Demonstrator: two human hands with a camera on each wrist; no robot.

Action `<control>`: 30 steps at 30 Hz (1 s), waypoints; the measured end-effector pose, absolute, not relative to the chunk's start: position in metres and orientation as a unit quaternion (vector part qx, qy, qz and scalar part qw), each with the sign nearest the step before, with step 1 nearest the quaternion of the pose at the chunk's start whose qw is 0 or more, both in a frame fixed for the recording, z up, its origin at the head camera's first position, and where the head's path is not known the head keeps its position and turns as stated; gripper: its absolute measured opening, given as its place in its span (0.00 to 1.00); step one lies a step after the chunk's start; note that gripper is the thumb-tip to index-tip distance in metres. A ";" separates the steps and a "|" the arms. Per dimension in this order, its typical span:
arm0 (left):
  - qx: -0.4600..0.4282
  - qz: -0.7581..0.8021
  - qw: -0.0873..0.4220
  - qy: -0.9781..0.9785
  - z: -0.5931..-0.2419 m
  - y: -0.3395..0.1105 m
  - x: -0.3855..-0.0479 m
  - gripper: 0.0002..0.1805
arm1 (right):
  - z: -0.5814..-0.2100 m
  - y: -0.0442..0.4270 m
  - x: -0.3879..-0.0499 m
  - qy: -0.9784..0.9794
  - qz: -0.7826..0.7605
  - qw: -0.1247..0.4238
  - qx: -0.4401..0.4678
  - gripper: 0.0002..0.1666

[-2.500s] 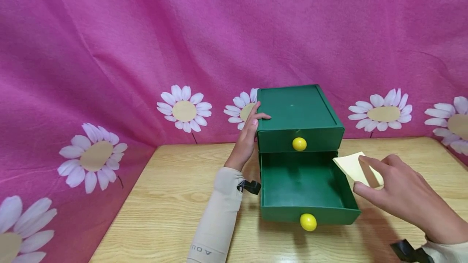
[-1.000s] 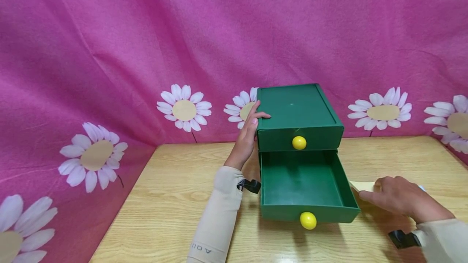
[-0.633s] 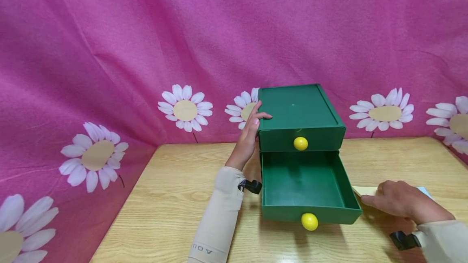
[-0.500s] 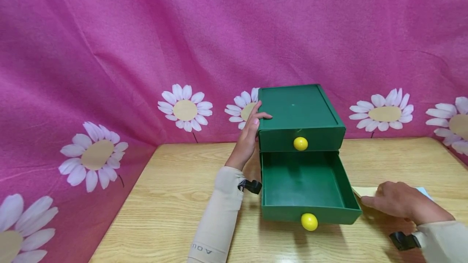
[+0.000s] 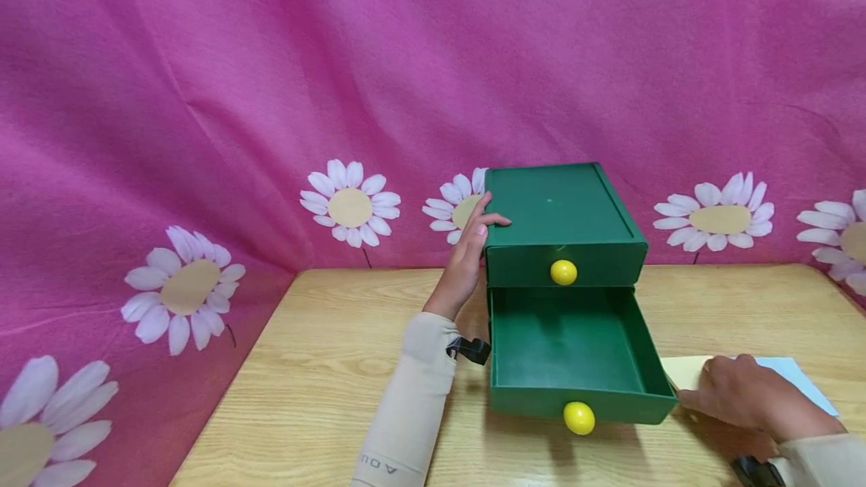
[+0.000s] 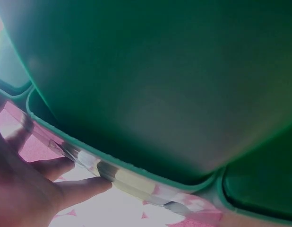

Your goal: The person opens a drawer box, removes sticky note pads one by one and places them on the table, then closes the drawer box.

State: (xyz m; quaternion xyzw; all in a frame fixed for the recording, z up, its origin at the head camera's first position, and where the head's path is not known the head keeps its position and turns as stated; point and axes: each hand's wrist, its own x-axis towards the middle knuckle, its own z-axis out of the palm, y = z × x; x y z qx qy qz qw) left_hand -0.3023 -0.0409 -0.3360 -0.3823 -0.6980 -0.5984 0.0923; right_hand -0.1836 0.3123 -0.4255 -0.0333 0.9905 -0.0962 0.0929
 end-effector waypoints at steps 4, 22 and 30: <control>-0.379 -0.597 0.094 -0.701 -0.336 -0.040 -0.302 0.22 | -0.432 0.316 -0.180 0.992 -0.086 0.078 -0.041 0.26; -0.369 -0.600 0.084 -0.705 -0.338 -0.042 -0.301 0.23 | -0.438 0.314 -0.174 0.994 -0.083 0.074 -0.013 0.32; -0.365 -0.600 0.080 -0.707 -0.337 -0.041 -0.300 0.23 | -0.442 0.322 -0.170 0.995 -0.088 0.012 -0.038 0.28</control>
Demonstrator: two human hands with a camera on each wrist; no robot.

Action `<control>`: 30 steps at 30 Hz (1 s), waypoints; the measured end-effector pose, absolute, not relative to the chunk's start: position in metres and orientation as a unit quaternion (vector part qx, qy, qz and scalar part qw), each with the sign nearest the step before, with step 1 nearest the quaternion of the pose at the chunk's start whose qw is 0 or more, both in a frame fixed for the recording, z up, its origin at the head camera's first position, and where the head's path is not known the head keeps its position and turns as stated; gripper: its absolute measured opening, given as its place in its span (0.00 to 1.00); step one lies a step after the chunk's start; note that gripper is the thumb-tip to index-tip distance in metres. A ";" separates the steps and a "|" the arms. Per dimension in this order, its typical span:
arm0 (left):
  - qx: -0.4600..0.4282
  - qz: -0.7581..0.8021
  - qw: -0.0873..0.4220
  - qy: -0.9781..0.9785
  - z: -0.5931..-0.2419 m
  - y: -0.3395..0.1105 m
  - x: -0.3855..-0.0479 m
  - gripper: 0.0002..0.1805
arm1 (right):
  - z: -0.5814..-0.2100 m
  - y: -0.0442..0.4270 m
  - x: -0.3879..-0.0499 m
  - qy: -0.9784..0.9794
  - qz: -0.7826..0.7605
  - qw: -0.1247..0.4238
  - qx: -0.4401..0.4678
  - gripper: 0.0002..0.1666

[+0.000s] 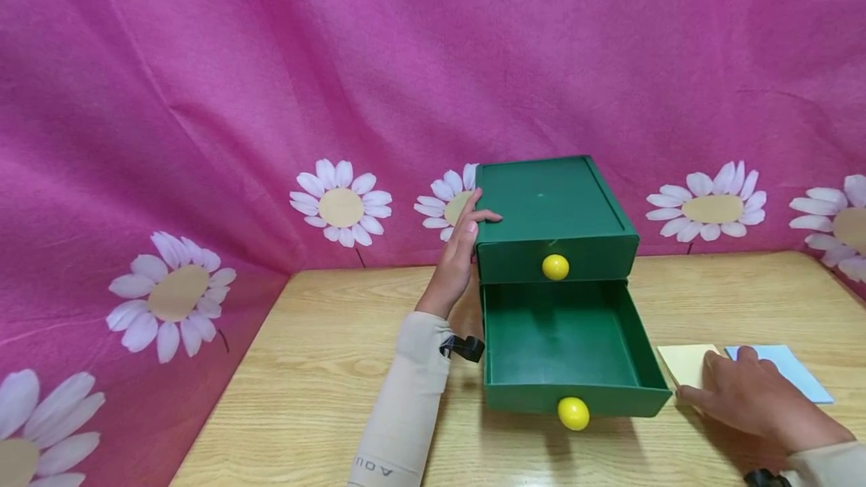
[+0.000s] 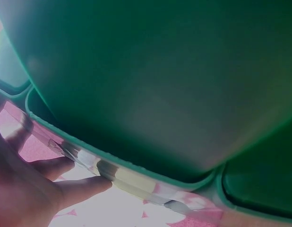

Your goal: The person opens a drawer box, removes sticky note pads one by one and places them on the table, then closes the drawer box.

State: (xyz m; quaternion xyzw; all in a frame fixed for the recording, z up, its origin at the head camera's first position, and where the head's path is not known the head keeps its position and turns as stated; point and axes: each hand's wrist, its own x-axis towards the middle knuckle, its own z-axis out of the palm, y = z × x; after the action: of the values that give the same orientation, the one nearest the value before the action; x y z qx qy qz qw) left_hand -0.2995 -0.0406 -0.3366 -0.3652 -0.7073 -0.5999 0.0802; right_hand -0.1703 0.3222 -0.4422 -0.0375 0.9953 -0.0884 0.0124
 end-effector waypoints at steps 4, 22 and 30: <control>-0.366 -0.600 0.080 -0.707 -0.335 -0.040 -0.299 0.23 | -0.441 0.326 -0.173 0.996 -0.081 0.028 -0.040 0.31; -0.373 -0.599 0.085 -0.703 -0.336 -0.039 -0.302 0.23 | -0.447 0.335 -0.176 0.997 -0.074 -0.020 -0.026 0.27; -0.371 -0.598 0.078 -0.707 -0.337 -0.040 -0.301 0.23 | -0.445 0.336 -0.176 0.997 -0.076 0.024 -0.015 0.36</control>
State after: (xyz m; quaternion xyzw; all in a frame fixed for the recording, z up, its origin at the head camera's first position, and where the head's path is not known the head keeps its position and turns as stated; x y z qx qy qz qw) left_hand -0.3005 -0.0401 -0.3369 -0.3710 -0.7065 -0.5975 0.0784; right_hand -0.1762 0.3363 -0.4454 -0.0147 0.9967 -0.0761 0.0241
